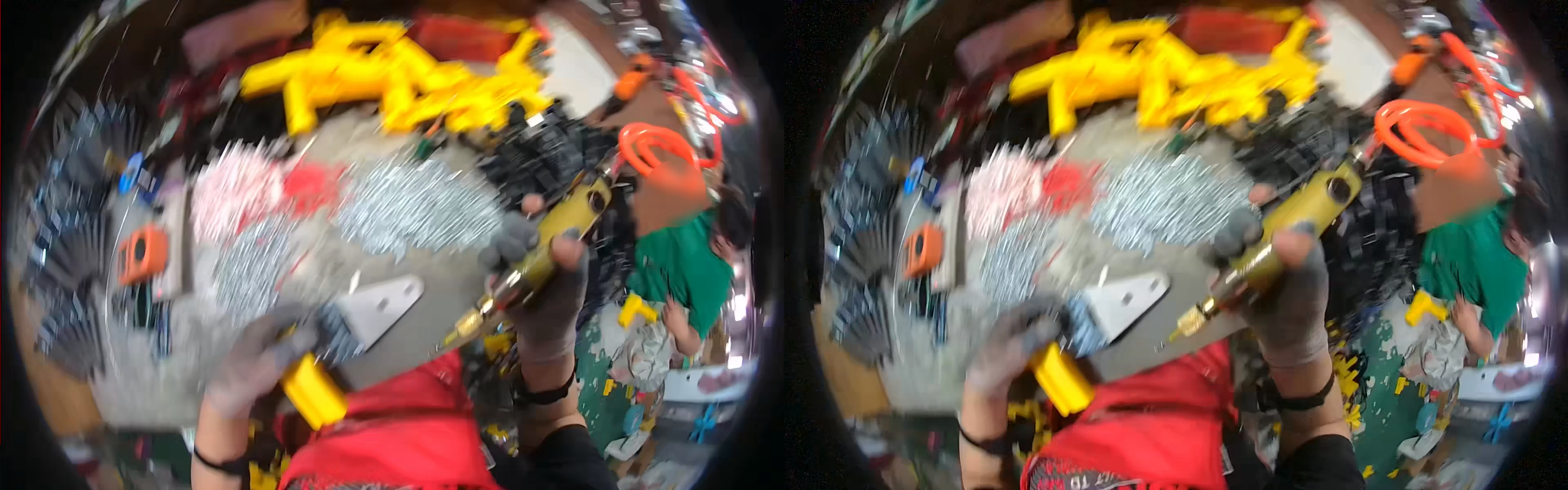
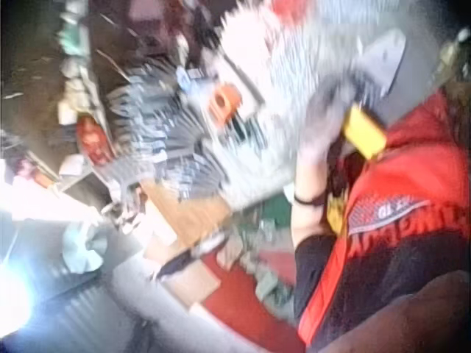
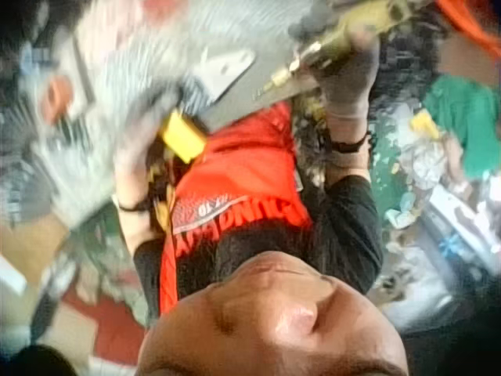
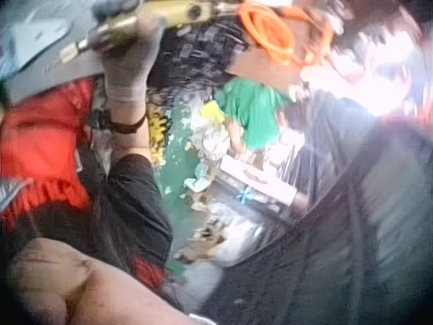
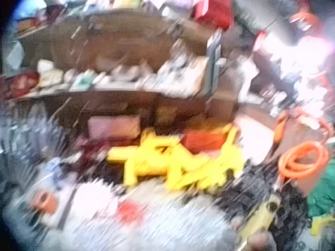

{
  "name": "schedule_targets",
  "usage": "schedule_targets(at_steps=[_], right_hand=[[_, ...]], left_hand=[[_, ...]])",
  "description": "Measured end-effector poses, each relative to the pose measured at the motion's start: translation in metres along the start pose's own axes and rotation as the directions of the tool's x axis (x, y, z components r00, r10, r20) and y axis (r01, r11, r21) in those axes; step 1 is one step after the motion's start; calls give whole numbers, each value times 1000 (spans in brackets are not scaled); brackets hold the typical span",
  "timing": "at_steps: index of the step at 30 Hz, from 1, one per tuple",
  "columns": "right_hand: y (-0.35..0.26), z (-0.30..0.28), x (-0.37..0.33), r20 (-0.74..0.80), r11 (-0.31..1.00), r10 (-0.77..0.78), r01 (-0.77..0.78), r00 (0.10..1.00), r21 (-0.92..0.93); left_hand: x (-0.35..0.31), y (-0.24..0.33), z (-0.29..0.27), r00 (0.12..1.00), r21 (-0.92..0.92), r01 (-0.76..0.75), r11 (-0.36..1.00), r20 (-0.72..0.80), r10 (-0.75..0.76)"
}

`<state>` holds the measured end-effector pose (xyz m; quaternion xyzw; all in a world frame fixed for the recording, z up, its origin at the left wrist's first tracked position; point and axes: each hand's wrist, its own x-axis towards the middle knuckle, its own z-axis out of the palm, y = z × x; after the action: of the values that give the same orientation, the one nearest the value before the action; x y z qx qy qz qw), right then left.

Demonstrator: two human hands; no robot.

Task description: Assembling and soldering wires into yellow plastic housings at a crowded workshop table.

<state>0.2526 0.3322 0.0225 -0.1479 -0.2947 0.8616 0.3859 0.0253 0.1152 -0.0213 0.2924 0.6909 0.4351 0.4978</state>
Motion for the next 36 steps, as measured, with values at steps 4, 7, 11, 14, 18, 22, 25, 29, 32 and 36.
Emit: schedule_targets(at_steps=[4, 7, 11, 14, 18, 22, 25, 29, 32, 36], right_hand=[[60, 7, 0, -70, 980, 118, -105, 991, 170], [77, 6, -1, -99, 980, 155, -140, 983, 139], [90, 2, 0, -285, 987, 51, -5, 957, 160], [95, 0, 2, -225, 983, 27, 15, 974, 183], [98, -1, 1, -217, 962, 84, -22, 973, 273], [101, -1, 2, -205, 975, 66, -20, 977, 222], [102, 0, 2, -188, 972, 59, -13, 980, 235], [100, 1, 0, -189, 974, 69, -25, 979, 225], [100, 1, -1, -183, 968, 63, -16, 981, 249], [102, 1, -1, -226, 974, 61, -8, 972, 226]], left_hand=[[0, -8, -1, 997, -72, -37, 997, 62, 42], [2, -6, 0, 995, -86, -66, 994, 69, 72], [3, 0, 1, 991, -51, -117, 992, 64, 120], [5, 1, 0, 990, -25, -99, 995, 101, 101], [6, -3, -1, 986, -31, -116, 993, 115, 118], [7, -4, -2, 989, 33, -115, 993, 98, 111], [6, -2, -1, 987, -3, -115, 993, 109, 115], [5, 2, -1, 983, -109, -103, 989, 143, 118], [4, 5, -2, 986, -39, -92, 995, 132, 97], [4, 6, -1, 988, -2, -98, 995, 122, 98]])
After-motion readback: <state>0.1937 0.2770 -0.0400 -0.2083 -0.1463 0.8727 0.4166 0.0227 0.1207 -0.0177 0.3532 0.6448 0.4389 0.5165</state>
